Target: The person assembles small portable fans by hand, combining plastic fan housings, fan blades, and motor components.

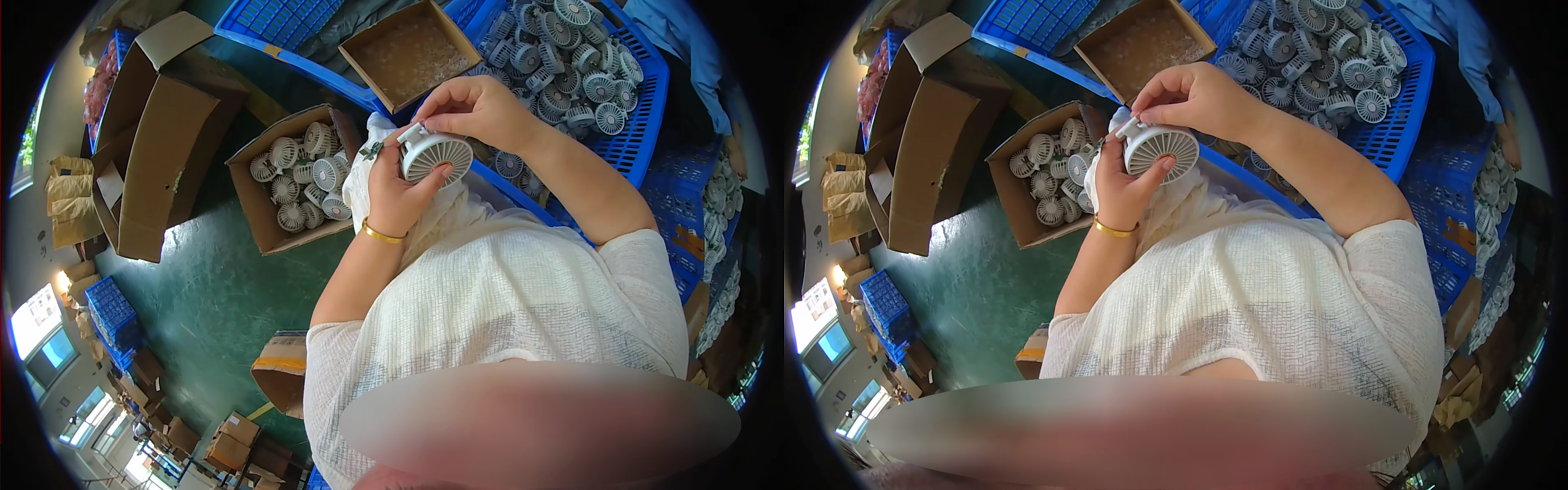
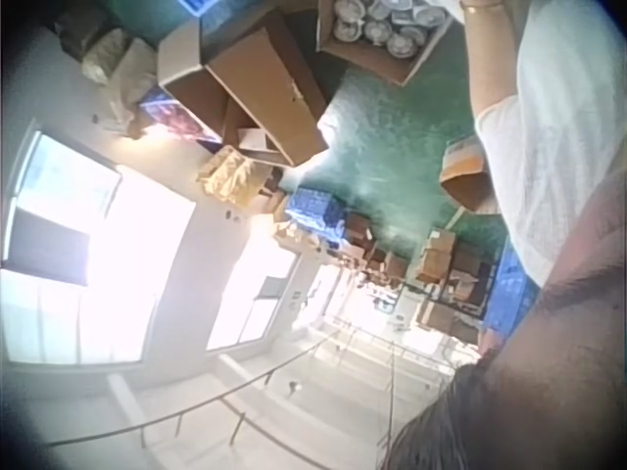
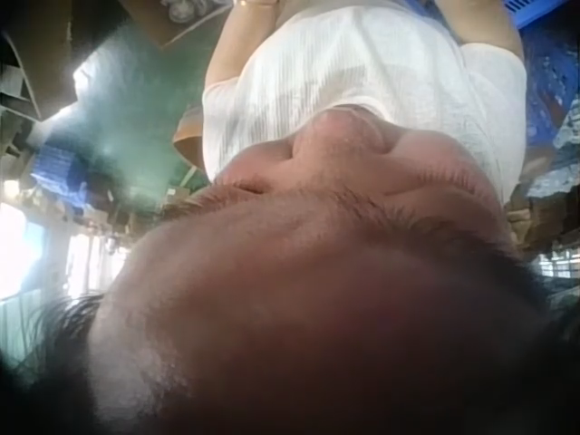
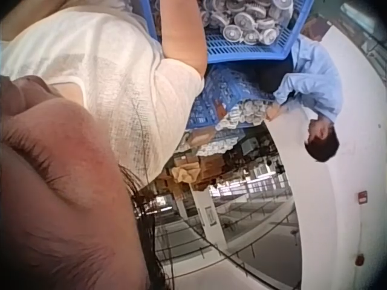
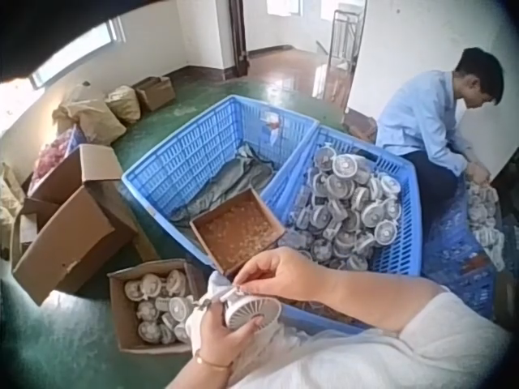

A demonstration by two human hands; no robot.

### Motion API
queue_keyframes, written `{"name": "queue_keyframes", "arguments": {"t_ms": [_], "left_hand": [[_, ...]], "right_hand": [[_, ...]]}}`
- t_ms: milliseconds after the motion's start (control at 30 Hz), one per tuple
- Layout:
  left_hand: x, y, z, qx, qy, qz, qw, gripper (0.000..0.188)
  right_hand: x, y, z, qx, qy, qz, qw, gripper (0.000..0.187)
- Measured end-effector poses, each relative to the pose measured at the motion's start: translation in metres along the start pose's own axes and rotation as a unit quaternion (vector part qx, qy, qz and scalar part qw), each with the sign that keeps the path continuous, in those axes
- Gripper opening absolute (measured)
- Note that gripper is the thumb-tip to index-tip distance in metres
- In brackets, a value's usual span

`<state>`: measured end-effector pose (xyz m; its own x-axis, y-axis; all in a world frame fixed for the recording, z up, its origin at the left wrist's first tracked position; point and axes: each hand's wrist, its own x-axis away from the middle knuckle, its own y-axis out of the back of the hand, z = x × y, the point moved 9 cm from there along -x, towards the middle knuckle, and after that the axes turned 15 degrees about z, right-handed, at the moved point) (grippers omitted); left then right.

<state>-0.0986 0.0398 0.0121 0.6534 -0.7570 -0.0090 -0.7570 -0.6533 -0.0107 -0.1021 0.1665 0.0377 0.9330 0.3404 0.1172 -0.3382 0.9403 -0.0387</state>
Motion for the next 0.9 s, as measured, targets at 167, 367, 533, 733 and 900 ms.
{"name": "queue_keyframes", "arguments": {"t_ms": [167, 367, 533, 733, 900], "left_hand": [[0.002, 0.002, 0.002, -0.006, -0.002, -0.003, 1.000, 0.060], [0.001, 0.000, 0.001, -0.014, 0.004, 0.007, 1.000, 0.060], [0.003, 0.000, 0.002, -0.021, 0.011, 0.014, 1.000, 0.061], [0.004, -0.003, -0.007, -0.071, -0.019, 0.031, 0.997, 0.059], [0.005, -0.001, -0.001, -0.117, -0.010, 0.040, 0.992, 0.060]], "right_hand": [[-0.001, -0.002, 0.001, 0.036, 0.002, 0.010, 0.999, 0.012], [0.000, -0.001, 0.003, 0.070, -0.010, 0.016, 0.997, 0.013], [0.001, -0.003, 0.011, 0.135, -0.015, 0.008, 0.991, 0.013], [0.004, -0.009, 0.021, 0.183, -0.002, 0.023, 0.983, 0.013], [-0.002, -0.015, 0.007, 0.098, -0.042, 0.079, 0.991, 0.019]]}}
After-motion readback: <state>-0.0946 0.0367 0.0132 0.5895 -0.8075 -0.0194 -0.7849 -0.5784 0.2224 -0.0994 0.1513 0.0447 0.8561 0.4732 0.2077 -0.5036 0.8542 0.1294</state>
